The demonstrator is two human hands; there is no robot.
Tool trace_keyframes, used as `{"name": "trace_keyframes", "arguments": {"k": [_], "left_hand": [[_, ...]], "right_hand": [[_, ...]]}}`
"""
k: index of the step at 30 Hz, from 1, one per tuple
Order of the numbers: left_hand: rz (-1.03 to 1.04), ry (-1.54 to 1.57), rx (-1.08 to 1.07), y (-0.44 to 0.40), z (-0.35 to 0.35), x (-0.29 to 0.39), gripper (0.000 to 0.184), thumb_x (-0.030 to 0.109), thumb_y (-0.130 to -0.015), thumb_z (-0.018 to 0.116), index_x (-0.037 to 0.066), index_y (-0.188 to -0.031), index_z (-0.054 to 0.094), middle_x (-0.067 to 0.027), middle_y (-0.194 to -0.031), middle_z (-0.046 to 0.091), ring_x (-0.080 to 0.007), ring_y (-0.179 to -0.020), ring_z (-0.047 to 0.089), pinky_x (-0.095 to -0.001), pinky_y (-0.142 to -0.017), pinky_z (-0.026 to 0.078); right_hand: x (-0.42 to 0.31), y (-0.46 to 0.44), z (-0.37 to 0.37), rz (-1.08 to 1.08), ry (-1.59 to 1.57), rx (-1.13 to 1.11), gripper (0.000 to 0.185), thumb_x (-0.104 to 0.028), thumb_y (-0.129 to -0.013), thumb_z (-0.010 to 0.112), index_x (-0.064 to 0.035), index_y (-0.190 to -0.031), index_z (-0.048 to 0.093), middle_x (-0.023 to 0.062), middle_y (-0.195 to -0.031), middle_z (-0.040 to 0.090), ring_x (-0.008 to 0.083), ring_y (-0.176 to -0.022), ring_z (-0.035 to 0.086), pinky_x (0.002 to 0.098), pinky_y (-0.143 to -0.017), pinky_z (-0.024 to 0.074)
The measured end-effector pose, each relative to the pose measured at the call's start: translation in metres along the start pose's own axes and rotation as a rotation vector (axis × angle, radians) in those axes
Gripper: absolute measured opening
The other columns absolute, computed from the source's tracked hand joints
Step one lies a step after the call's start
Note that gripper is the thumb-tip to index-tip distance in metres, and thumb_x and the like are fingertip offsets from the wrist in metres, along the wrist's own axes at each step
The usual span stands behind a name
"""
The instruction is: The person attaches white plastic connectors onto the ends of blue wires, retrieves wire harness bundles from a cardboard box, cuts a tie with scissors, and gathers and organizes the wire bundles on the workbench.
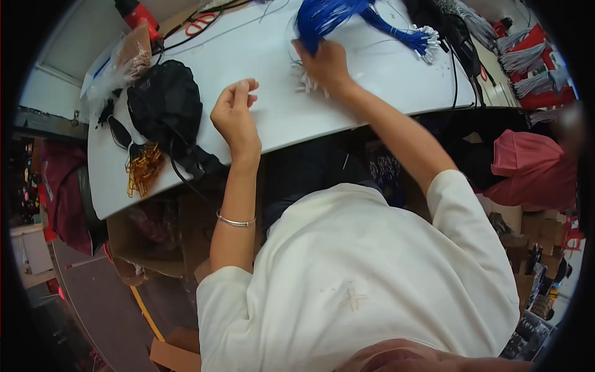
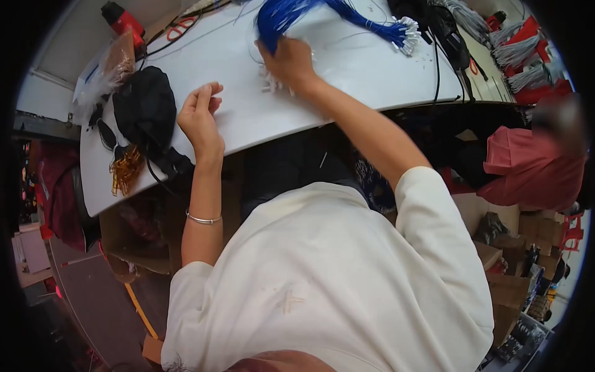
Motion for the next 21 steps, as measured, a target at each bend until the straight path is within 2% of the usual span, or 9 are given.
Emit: {"name": "trace_keyframes", "arguments": {"k": [1, 2, 6, 10, 12, 14, 16, 17, 21], "left_hand": [[0.021, 0.012, 0.026, -0.005, 0.000, 0.006, 0.018, 0.010, -0.092, 0.058, -0.005, -0.090, 0.069, -0.0087, -0.086, 0.070, -0.0130, -0.076, 0.060, -0.0234, -0.071, 0.048], [0.025, 0.018, 0.040, -0.002, -0.005, 0.009, 0.018, 0.010, -0.092, 0.058, -0.005, -0.090, 0.069, -0.0087, -0.086, 0.070, -0.0130, -0.076, 0.060, -0.0234, -0.071, 0.048], [0.078, 0.085, -0.004, -0.004, 0.001, 0.015, 0.017, 0.010, -0.091, 0.059, -0.004, -0.091, 0.069, -0.0093, -0.086, 0.070, -0.0138, -0.077, 0.060, -0.0234, -0.071, 0.048], [-0.043, 0.152, -0.014, 0.001, 0.005, -0.007, 0.020, 0.013, -0.093, 0.056, -0.003, -0.093, 0.068, -0.0092, -0.090, 0.070, -0.0147, -0.079, 0.061, -0.0240, -0.073, 0.048], [-0.055, 0.211, -0.035, -0.007, 0.018, -0.005, 0.021, 0.014, -0.094, 0.055, -0.002, -0.094, 0.068, -0.0092, -0.091, 0.070, -0.0149, -0.080, 0.061, -0.0242, -0.073, 0.048], [-0.127, 0.313, -0.124, -0.007, 0.026, -0.011, 0.026, 0.019, -0.095, 0.053, -0.002, -0.104, 0.065, -0.0107, -0.099, 0.068, -0.0163, -0.086, 0.061, -0.0255, -0.077, 0.047], [-0.197, 0.409, -0.222, -0.007, 0.038, -0.014, 0.034, 0.025, -0.097, 0.051, -0.002, -0.115, 0.062, -0.0122, -0.107, 0.067, -0.0177, -0.092, 0.061, -0.0267, -0.081, 0.046], [-0.195, 0.419, -0.229, -0.008, 0.044, -0.012, 0.034, 0.025, -0.097, 0.051, -0.002, -0.115, 0.062, -0.0122, -0.107, 0.067, -0.0177, -0.092, 0.061, -0.0267, -0.081, 0.046], [-0.436, 0.700, -0.394, -0.001, 0.087, -0.011, 0.052, 0.035, -0.099, 0.046, -0.001, -0.136, 0.046, -0.0165, -0.128, 0.056, -0.0221, -0.108, 0.056, -0.0308, -0.091, 0.042]], "right_hand": [[-0.003, -0.009, -0.004, -0.106, 0.096, 0.089, 0.046, -0.026, -0.090, 0.066, 0.0003, -0.054, 0.055, 0.0029, -0.047, 0.052, 0.0128, -0.038, 0.041, 0.0269, -0.040, 0.0381], [-0.013, -0.013, -0.006, -0.118, 0.089, 0.082, 0.046, -0.026, -0.090, 0.066, 0.0003, -0.054, 0.055, 0.0029, -0.047, 0.052, 0.0128, -0.038, 0.041, 0.0269, -0.040, 0.0381], [-0.035, -0.045, -0.043, 0.132, -0.392, 0.083, 0.046, -0.027, -0.090, 0.067, 0.0004, -0.054, 0.055, 0.0033, -0.047, 0.051, 0.0142, -0.037, 0.041, 0.0267, -0.040, 0.0377], [-0.002, -0.018, -0.021, 0.266, -0.239, -0.074, 0.042, -0.026, -0.089, 0.067, -0.0018, -0.056, 0.058, 0.0012, -0.049, 0.051, 0.0140, -0.040, 0.043, 0.0249, -0.043, 0.0393], [0.011, -0.038, -0.032, 0.270, -0.168, -0.104, 0.040, -0.026, -0.089, 0.067, -0.0026, -0.057, 0.059, 0.0005, -0.049, 0.052, 0.0139, -0.040, 0.043, 0.0243, -0.044, 0.0398], [0.023, -0.057, -0.045, 0.413, -0.656, -0.273, 0.025, -0.025, -0.090, 0.066, -0.0045, -0.075, 0.064, 0.0013, -0.069, 0.060, 0.0121, -0.060, 0.053, 0.0261, -0.055, 0.0453], [0.014, -0.072, -0.053, 0.555, -1.146, -0.438, 0.017, -0.024, -0.090, 0.066, -0.0065, -0.093, 0.068, 0.0021, -0.088, 0.069, 0.0104, -0.079, 0.063, 0.0280, -0.065, 0.0509], [0.003, -0.078, -0.057, 0.548, -1.136, -0.436, 0.017, -0.024, -0.090, 0.066, -0.0065, -0.093, 0.068, 0.0021, -0.088, 0.069, 0.0104, -0.079, 0.063, 0.0280, -0.065, 0.0509], [-0.037, -0.070, -0.077, 0.657, -1.089, 0.043, 0.021, -0.018, -0.089, 0.064, -0.0095, -0.109, 0.067, 0.0047, -0.104, 0.068, 0.0148, -0.088, 0.063, 0.0251, -0.070, 0.0496]]}}
Point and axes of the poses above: each hand's wrist, its own y-axis away from the middle knuckle, its own z-axis out of the palm, x = y × z, the point moved 8 cm from there along -y, towards the middle knuckle
